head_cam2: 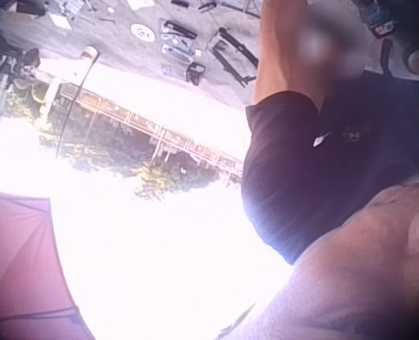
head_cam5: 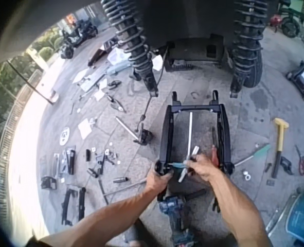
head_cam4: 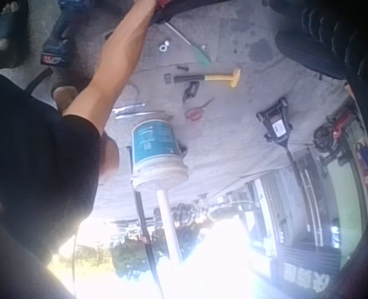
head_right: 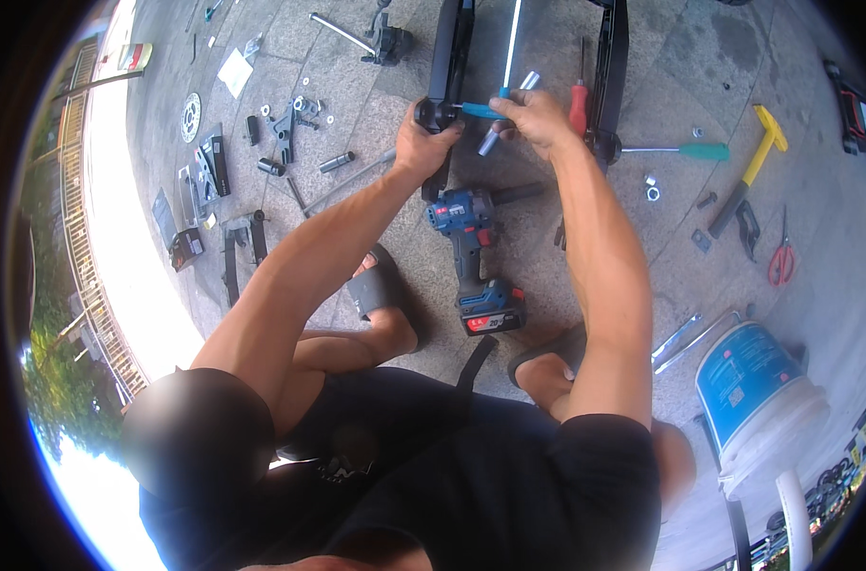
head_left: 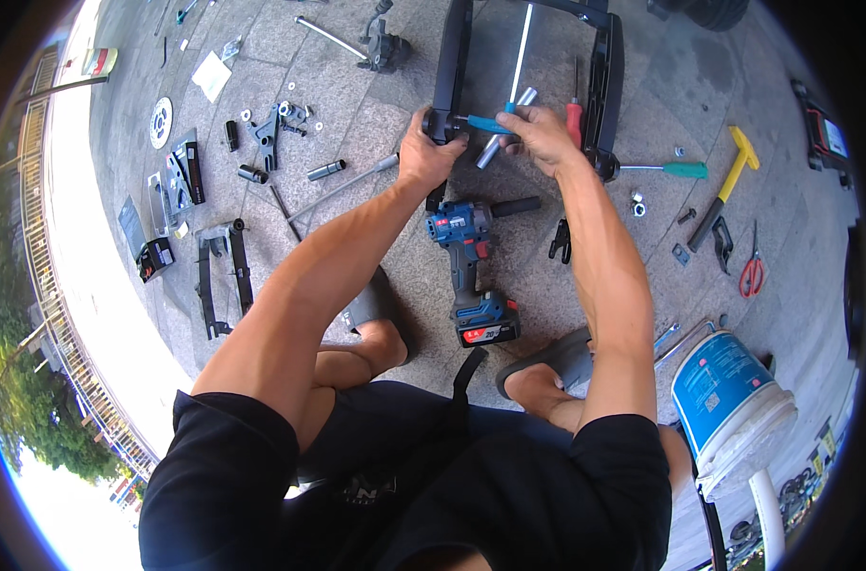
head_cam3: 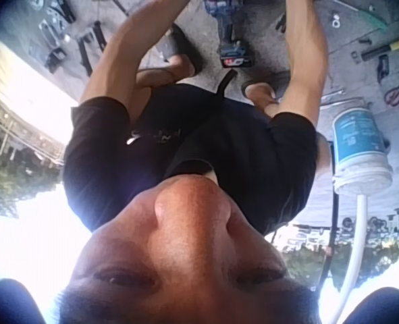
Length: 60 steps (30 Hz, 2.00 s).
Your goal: The person assembles a black metal suspension subframe on the floor, aligning it with a scooter's shock absorbers and tightening fasteners with a T-handle hex wrench. The person also retrieves a tool from a red cart and continues securing the subframe components.
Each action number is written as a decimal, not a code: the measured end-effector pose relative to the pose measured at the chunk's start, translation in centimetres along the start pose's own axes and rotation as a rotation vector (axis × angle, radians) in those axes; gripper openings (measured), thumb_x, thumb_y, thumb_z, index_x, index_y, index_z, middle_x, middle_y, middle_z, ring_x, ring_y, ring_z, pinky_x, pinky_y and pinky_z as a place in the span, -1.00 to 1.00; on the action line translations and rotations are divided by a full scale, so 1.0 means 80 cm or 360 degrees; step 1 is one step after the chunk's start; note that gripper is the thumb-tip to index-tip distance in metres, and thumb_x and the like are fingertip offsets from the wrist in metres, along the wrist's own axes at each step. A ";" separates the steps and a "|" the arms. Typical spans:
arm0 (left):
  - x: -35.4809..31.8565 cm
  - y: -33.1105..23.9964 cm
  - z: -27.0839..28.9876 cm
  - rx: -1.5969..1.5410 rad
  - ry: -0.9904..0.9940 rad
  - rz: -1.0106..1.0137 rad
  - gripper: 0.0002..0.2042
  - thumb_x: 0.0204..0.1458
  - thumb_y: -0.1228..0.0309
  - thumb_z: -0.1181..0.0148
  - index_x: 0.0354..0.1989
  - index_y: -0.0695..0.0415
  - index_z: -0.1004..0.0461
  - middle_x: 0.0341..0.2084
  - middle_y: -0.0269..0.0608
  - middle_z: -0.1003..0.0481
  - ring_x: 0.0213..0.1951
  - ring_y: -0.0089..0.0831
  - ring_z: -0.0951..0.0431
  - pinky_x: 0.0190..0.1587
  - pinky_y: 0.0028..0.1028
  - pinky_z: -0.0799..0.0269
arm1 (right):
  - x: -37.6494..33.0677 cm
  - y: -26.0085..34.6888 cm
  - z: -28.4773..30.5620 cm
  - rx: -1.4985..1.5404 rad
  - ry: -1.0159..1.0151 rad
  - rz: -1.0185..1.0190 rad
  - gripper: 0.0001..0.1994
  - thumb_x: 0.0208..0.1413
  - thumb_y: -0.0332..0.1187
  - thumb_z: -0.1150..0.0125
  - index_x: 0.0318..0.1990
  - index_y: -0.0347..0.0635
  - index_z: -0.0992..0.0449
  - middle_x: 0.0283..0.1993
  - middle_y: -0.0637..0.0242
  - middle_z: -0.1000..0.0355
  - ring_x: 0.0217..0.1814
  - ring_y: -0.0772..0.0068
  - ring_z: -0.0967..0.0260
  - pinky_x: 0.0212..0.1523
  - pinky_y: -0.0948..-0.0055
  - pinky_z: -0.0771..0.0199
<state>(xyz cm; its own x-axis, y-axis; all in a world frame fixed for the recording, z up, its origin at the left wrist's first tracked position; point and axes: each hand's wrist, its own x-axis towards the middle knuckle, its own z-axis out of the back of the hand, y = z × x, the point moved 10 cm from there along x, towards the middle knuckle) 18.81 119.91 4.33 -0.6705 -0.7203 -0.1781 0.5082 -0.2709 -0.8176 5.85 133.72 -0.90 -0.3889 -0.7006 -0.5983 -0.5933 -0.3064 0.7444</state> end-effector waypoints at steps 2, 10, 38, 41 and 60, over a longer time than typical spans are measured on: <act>0.001 0.002 -0.002 -0.0068 0.0018 0.0017 -0.46 -0.21 0.34 -0.44 -0.01 0.19 -0.39 -0.25 -0.18 -0.55 -0.17 -0.39 -0.55 -0.06 -0.43 -0.43 | -0.001 -0.004 -0.001 0.0022 -0.0043 -0.0021 -0.78 0.18 -0.32 -0.22 -0.14 -0.27 -0.46 -0.34 0.39 -0.44 -0.37 0.58 -0.43 -0.36 0.57 -0.49; 0.005 0.015 -0.008 -0.0080 0.0068 0.0017 -0.33 -0.24 0.33 -0.44 0.11 0.21 -0.31 -0.21 -0.03 -0.54 -0.13 -0.24 -0.56 -0.03 -0.37 -0.44 | -0.029 0.024 0.010 -0.0471 -0.0087 0.0416 -0.83 0.18 -0.39 -0.19 -0.13 -0.29 -0.48 -0.32 0.35 -0.47 -0.32 0.54 -0.44 -0.31 0.56 -0.49; 0.005 0.009 -0.004 0.0047 0.0034 0.0024 -0.32 -0.33 0.38 -0.45 0.08 0.21 -0.34 -0.21 -0.01 -0.54 -0.12 -0.19 -0.56 -0.02 -0.35 -0.44 | -0.015 0.008 -0.012 -0.0588 -0.0235 0.0318 -0.72 0.25 -0.25 -0.10 -0.11 -0.33 -0.40 -0.32 0.21 -0.45 -0.42 0.49 -0.42 -0.47 0.51 -0.40; 0.007 0.011 -0.005 0.0017 0.0039 0.0034 -0.33 -0.33 0.38 -0.45 0.07 0.21 -0.34 -0.20 -0.01 -0.53 -0.12 -0.18 -0.56 -0.02 -0.35 -0.44 | -0.006 -0.019 -0.013 -0.0111 -0.0085 -0.0135 -0.77 0.26 -0.22 -0.09 -0.20 -0.22 -0.40 -0.38 0.39 -0.40 -0.57 0.74 -0.23 -0.64 0.68 -0.18; 0.003 0.009 -0.004 0.0068 0.0033 0.0058 -0.38 -0.29 0.38 -0.47 0.04 0.18 -0.37 -0.20 -0.14 -0.55 -0.11 -0.33 -0.56 -0.02 -0.40 -0.44 | -0.066 0.050 -0.025 -0.0902 -0.0188 0.1142 -0.78 -0.02 -0.58 -0.19 -0.18 -0.16 -0.58 0.01 0.20 -0.53 0.04 0.26 -0.49 0.01 0.38 -0.46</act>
<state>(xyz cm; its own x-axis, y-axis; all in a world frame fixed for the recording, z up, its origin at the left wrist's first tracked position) 18.83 119.72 3.53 -0.6621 -0.7167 -0.2189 0.5547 -0.2723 -0.7862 6.96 134.89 5.80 -0.6178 -0.7841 0.0594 0.2397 -0.1159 0.9639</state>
